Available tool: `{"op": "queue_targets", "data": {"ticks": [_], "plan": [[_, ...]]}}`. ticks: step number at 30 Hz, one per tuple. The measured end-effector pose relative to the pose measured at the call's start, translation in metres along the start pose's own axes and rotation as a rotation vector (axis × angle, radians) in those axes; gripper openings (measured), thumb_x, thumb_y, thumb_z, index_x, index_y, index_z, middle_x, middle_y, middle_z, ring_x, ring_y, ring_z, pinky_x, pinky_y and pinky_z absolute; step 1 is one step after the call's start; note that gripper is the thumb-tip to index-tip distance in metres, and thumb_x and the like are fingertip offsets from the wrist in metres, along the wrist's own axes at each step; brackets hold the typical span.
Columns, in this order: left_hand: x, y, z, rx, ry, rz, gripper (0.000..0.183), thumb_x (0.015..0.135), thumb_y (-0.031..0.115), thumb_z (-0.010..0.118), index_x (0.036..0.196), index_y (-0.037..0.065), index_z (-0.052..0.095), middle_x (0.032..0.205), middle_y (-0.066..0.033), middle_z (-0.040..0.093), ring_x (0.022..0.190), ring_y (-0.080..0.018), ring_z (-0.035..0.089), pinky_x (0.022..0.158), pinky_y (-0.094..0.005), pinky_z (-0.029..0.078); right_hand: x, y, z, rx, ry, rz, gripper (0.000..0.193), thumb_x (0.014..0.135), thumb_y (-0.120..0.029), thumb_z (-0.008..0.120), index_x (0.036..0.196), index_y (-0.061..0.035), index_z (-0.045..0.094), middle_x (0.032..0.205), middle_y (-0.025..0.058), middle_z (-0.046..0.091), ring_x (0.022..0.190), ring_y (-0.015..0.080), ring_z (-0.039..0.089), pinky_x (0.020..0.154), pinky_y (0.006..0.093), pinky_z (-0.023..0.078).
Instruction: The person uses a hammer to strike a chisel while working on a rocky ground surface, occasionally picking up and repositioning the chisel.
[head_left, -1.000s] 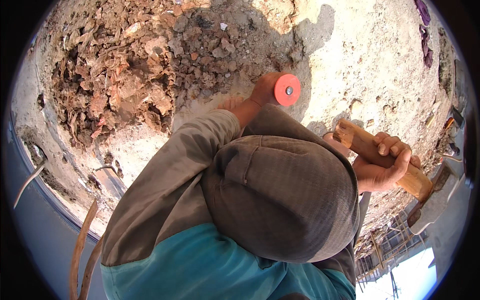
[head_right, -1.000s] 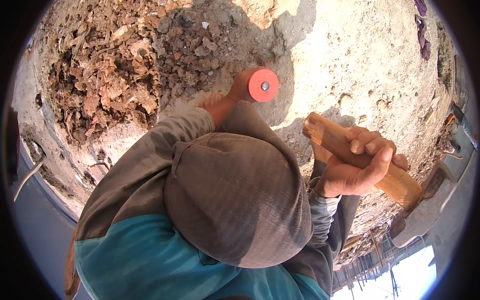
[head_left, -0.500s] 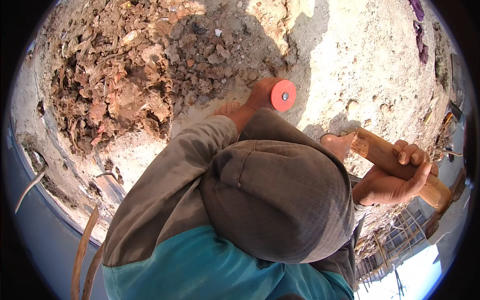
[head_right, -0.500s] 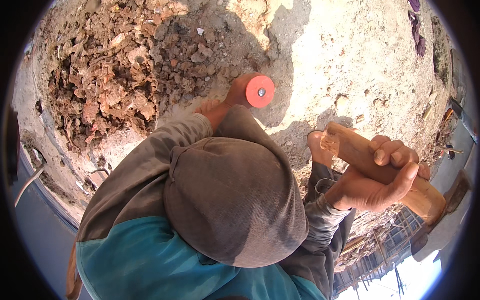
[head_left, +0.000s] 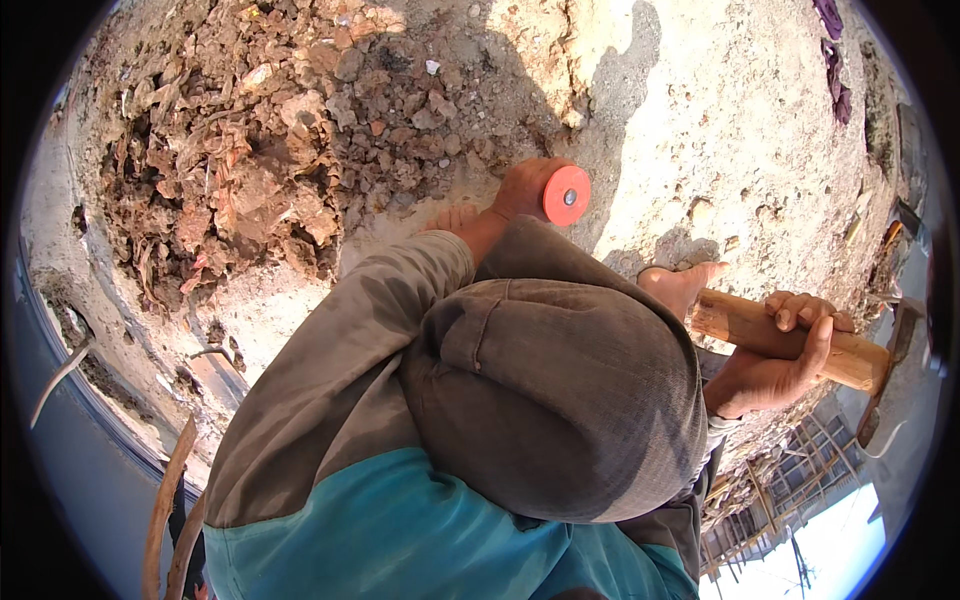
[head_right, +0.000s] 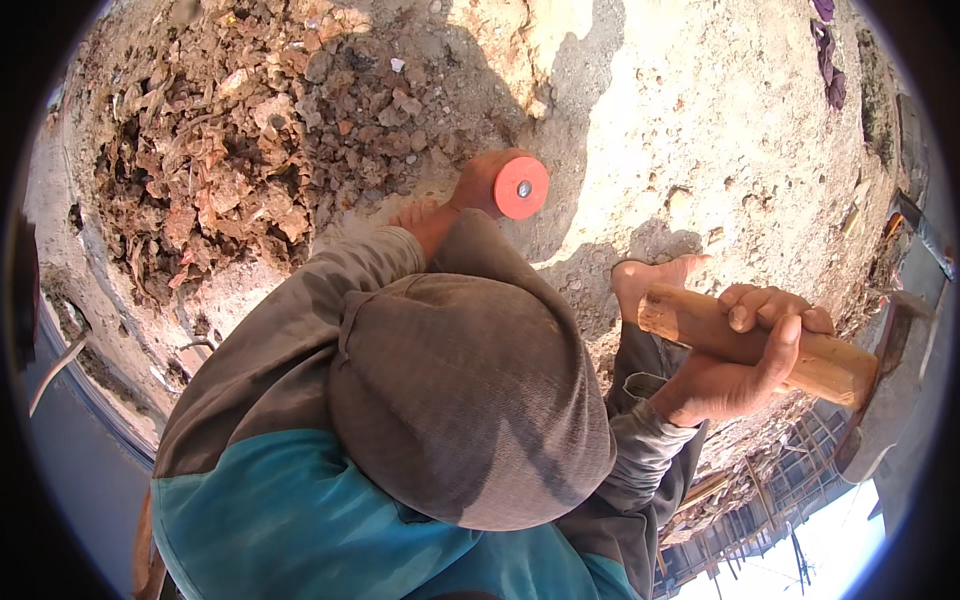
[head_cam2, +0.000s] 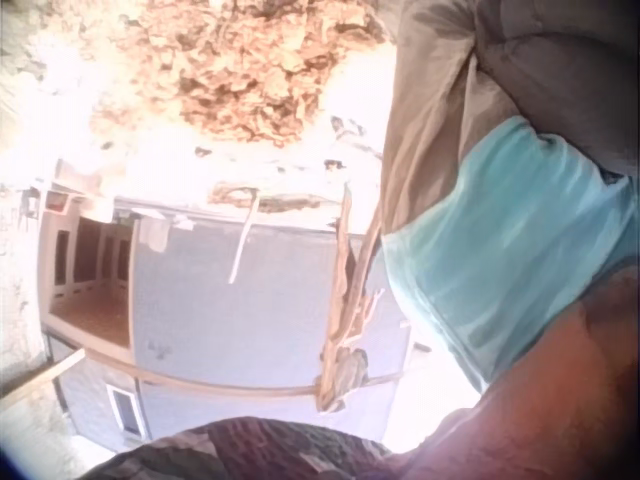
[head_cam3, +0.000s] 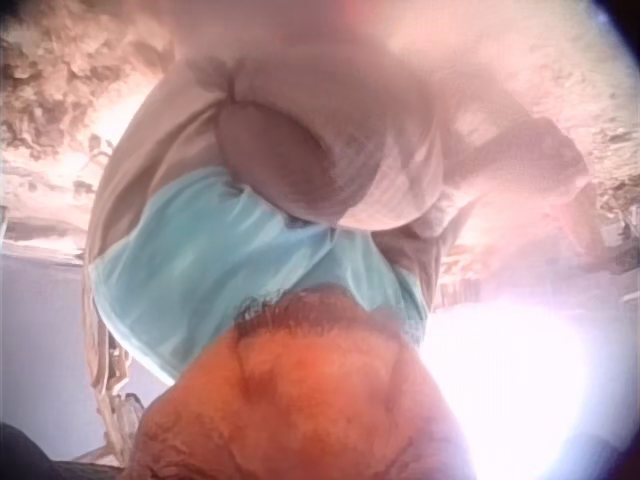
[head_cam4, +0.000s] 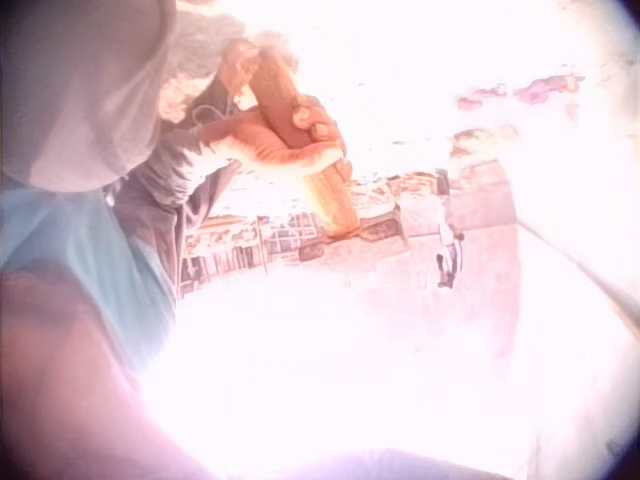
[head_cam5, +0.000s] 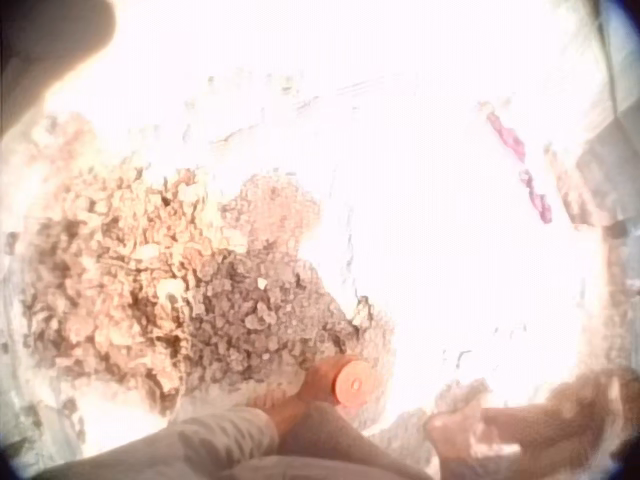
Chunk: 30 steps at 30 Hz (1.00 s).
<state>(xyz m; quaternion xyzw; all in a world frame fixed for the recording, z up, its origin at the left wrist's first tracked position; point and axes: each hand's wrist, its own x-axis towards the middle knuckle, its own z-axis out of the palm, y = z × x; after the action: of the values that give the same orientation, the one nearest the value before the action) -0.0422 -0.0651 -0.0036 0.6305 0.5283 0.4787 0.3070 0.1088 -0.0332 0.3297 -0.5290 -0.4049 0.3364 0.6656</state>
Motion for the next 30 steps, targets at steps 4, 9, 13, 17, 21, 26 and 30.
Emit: {"op": "queue_targets", "data": {"ticks": [4, 9, 13, 17, 21, 26, 30], "plan": [[0.01, 0.002, -0.003, -0.034, -0.028, -0.092, 0.054, 0.064, 0.027, 0.082, 0.11, 0.014, 0.056, 0.089, -0.0111, 0.066, 0.081, -0.0318, 0.065, 0.07, -0.0407, 0.052, -0.025, 0.059, -0.006, -0.199, -0.024, -0.031, 0.02, 0.086, -0.01, 0.064, 0.099, -0.0063, 0.049, 0.07, 0.003, 0.05, 0.061, 0.0119, 0.05, 0.059, 0.028, 0.046], [0.018, 0.004, -0.014, -0.096, -0.005, -0.154, 0.054, 0.067, 0.028, 0.081, 0.111, 0.014, 0.055, 0.093, -0.0132, 0.067, 0.083, -0.0341, 0.066, 0.068, -0.042, 0.053, -0.077, 0.099, -0.058, -0.786, -0.114, 0.248, 0.024, 0.083, -0.007, 0.066, 0.102, -0.0018, 0.052, 0.074, 0.0055, 0.055, 0.061, 0.0122, 0.053, 0.058, 0.0275, 0.047], [0.011, 0.0, -0.01, -0.015, -0.012, -0.033, 0.057, 0.062, 0.027, 0.083, 0.111, 0.017, 0.055, 0.084, -0.0105, 0.066, 0.074, -0.0315, 0.065, 0.062, -0.0413, 0.052, -0.047, 0.028, -0.03, -0.389, -0.146, 0.479, 0.028, 0.081, -0.004, 0.068, 0.104, 0.0018, 0.054, 0.077, 0.0075, 0.059, 0.061, 0.0125, 0.056, 0.057, 0.027, 0.048], [0.005, -0.008, 0.001, 0.001, 0.029, -0.006, 0.058, 0.06, 0.026, 0.083, 0.111, 0.019, 0.055, 0.079, -0.0078, 0.064, 0.071, -0.0291, 0.065, 0.06, -0.0398, 0.051, 0.007, -0.008, 0.014, -0.026, -0.125, -0.011, 0.015, 0.089, -0.012, 0.06, 0.094, -0.0054, 0.048, 0.068, 0.0024, 0.048, 0.063, 0.0123, 0.05, 0.063, 0.0297, 0.049], [0.006, -0.007, 0.002, -0.045, 0.077, -0.073, 0.058, 0.061, 0.027, 0.083, 0.111, 0.019, 0.055, 0.081, -0.0084, 0.064, 0.072, -0.0294, 0.064, 0.061, -0.0413, 0.051, -0.028, 0.06, -0.004, -0.231, -0.058, -0.004, 0.016, 0.087, -0.009, 0.062, 0.097, -0.0029, 0.05, 0.071, 0.0044, 0.052, 0.062, 0.0125, 0.052, 0.062, 0.0285, 0.049], [0.005, 0.007, -0.003, 0.058, -0.095, -0.054, 0.056, 0.064, 0.027, 0.082, 0.112, 0.018, 0.055, 0.086, -0.0104, 0.064, 0.076, -0.0313, 0.064, 0.065, -0.0436, 0.051, -0.075, 0.099, -0.051, -0.758, -0.206, 0.357, 0.019, 0.085, -0.005, 0.063, 0.1, 0.0003, 0.052, 0.075, 0.007, 0.056, 0.061, 0.0127, 0.054, 0.059, 0.027, 0.049], [0.007, 0.002, -0.004, 0.018, -0.062, -0.11, 0.051, 0.068, 0.024, 0.08, 0.112, 0.016, 0.056, 0.088, -0.0105, 0.065, 0.078, -0.0323, 0.065, 0.066, -0.0423, 0.051, -0.036, 0.02, -0.027, -0.411, -0.246, 0.51, 0.022, 0.084, -0.002, 0.065, 0.103, 0.0028, 0.054, 0.078, 0.0091, 0.059, 0.059, 0.0128, 0.056, 0.057, 0.0258, 0.049]]}}
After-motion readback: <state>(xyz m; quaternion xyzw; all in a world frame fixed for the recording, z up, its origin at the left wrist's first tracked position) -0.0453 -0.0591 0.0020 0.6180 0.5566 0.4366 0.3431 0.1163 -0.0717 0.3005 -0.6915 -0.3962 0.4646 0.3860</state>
